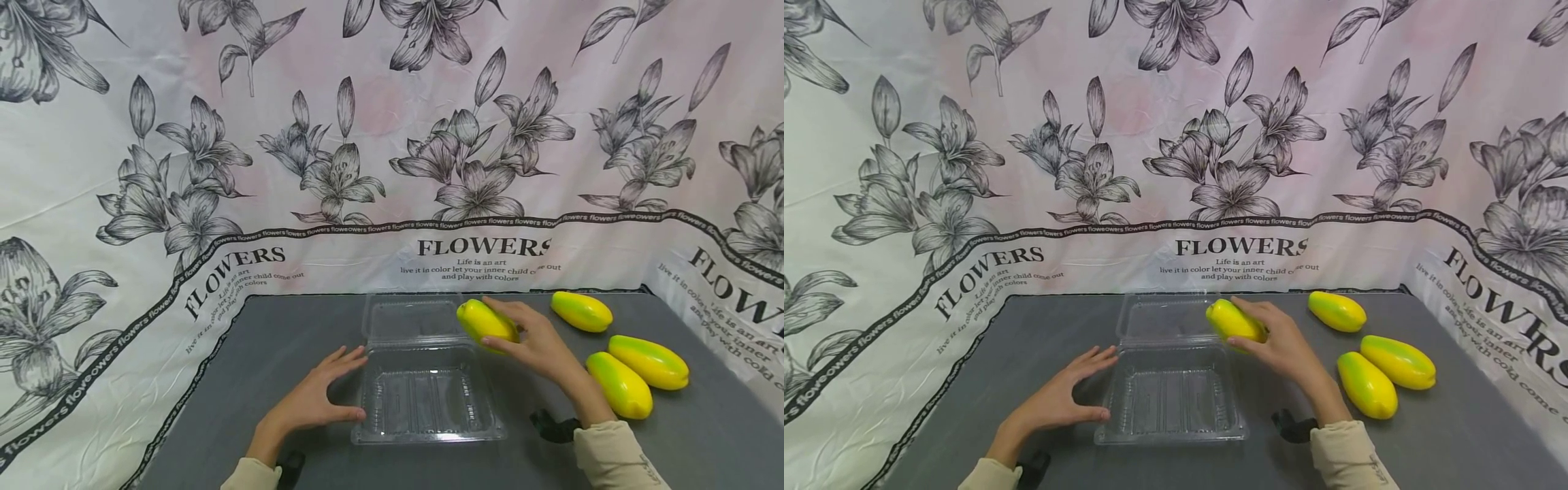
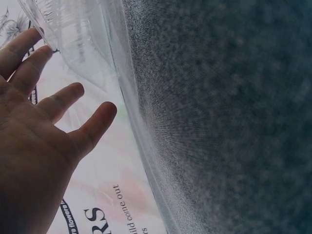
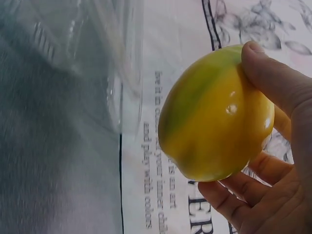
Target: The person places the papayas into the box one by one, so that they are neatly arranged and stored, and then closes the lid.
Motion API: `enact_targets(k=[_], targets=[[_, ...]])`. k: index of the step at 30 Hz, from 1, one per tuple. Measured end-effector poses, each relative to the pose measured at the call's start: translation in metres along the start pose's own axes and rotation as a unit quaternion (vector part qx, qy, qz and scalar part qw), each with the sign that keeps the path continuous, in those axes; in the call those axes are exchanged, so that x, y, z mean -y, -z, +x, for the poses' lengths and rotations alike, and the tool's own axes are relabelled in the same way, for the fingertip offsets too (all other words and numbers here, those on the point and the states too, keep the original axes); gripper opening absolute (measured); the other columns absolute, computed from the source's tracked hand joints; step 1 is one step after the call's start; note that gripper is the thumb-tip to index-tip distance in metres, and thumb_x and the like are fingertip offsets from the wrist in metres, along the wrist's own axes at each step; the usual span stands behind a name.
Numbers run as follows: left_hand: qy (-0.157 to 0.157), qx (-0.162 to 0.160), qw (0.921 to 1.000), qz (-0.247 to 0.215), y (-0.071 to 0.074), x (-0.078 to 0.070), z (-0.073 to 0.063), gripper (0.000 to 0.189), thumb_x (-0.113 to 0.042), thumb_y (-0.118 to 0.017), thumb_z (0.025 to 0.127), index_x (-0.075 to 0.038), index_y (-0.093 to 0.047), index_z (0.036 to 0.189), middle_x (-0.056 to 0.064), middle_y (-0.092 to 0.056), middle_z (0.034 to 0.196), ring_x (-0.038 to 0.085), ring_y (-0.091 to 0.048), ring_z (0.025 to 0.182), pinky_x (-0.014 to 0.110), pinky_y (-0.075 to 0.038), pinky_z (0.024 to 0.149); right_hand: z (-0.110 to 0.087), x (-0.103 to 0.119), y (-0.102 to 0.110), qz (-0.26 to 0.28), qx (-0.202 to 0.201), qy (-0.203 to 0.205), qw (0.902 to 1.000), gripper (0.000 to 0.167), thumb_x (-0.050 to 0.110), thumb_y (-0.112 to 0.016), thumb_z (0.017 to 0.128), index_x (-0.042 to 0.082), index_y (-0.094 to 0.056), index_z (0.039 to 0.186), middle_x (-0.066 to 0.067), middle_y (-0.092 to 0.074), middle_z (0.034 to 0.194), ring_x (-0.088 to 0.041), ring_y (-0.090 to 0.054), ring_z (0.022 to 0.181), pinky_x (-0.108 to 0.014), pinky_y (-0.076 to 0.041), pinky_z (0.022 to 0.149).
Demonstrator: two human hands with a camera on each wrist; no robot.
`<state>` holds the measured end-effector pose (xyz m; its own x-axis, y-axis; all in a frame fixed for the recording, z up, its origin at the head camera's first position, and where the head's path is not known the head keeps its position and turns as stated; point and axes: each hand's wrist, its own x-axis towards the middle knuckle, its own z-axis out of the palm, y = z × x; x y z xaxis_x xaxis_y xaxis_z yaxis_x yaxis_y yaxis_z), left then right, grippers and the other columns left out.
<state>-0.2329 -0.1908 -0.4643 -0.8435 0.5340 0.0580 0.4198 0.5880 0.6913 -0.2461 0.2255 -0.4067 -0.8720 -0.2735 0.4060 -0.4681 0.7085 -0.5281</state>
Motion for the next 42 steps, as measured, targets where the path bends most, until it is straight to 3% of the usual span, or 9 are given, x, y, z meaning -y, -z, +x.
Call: enact_targets(k=[9,18,25,34,42], targets=[[-0.008,0.001,1.0000,0.001,-0.001,0.001,0.000,0.090,-0.046,-0.085,0.080,-0.025,-0.042,0.157,-0.002,-0.028,0.169,0.040,-0.011,0.159,0.080,-0.024,0.112,0.010,0.015,-0.017,0.032,0.002,0.026,0.9991,0.075,0.029,-0.085,0.084,0.018,-0.052,0.150,-0.008,-0.067,0.124,-0.014,-0.058,0.095,-0.029,-0.056,0.080],[-0.006,-0.005,0.9999,0.008,-0.003,0.002,0.001,0.090,-0.048,-0.085,0.080,-0.027,-0.042,0.156,-0.010,-0.026,0.169,0.037,-0.011,0.159,0.080,-0.024,0.112,0.018,0.035,-0.035,0.074,0.027,0.047,0.9958,0.076,0.029,-0.085,0.083,0.014,-0.052,0.150,-0.009,-0.067,0.124,-0.014,-0.060,0.095,-0.030,-0.059,0.079],[-0.003,-0.008,0.9999,0.008,-0.003,0.001,0.001,0.090,-0.051,-0.085,0.079,-0.028,-0.043,0.156,-0.011,-0.026,0.169,0.036,-0.012,0.160,0.080,-0.023,0.113,0.025,0.051,-0.047,0.107,0.048,0.063,0.9911,0.077,0.026,-0.086,0.082,0.015,-0.051,0.150,-0.010,-0.064,0.137,-0.018,-0.064,0.102,-0.032,-0.061,0.082],[0.009,-0.004,0.9999,0.005,-0.002,-0.002,0.001,0.089,-0.050,-0.084,0.080,-0.028,-0.043,0.156,-0.011,-0.026,0.169,0.034,-0.011,0.160,0.081,-0.021,0.112,0.028,0.068,-0.065,0.118,0.070,0.093,0.9861,0.076,0.026,-0.085,0.083,0.013,-0.051,0.150,-0.009,-0.066,0.133,-0.020,-0.064,0.105,-0.030,-0.060,0.083],[0.009,-0.004,0.9999,0.004,-0.003,-0.003,0.001,0.088,-0.049,-0.084,0.080,-0.028,-0.044,0.155,-0.012,-0.026,0.169,0.034,-0.011,0.160,0.081,-0.022,0.112,0.026,0.077,-0.079,0.111,0.115,0.093,0.9827,0.075,0.033,-0.083,0.085,0.011,-0.051,0.149,-0.013,-0.062,0.142,-0.026,-0.067,0.111,-0.033,-0.060,0.090]])
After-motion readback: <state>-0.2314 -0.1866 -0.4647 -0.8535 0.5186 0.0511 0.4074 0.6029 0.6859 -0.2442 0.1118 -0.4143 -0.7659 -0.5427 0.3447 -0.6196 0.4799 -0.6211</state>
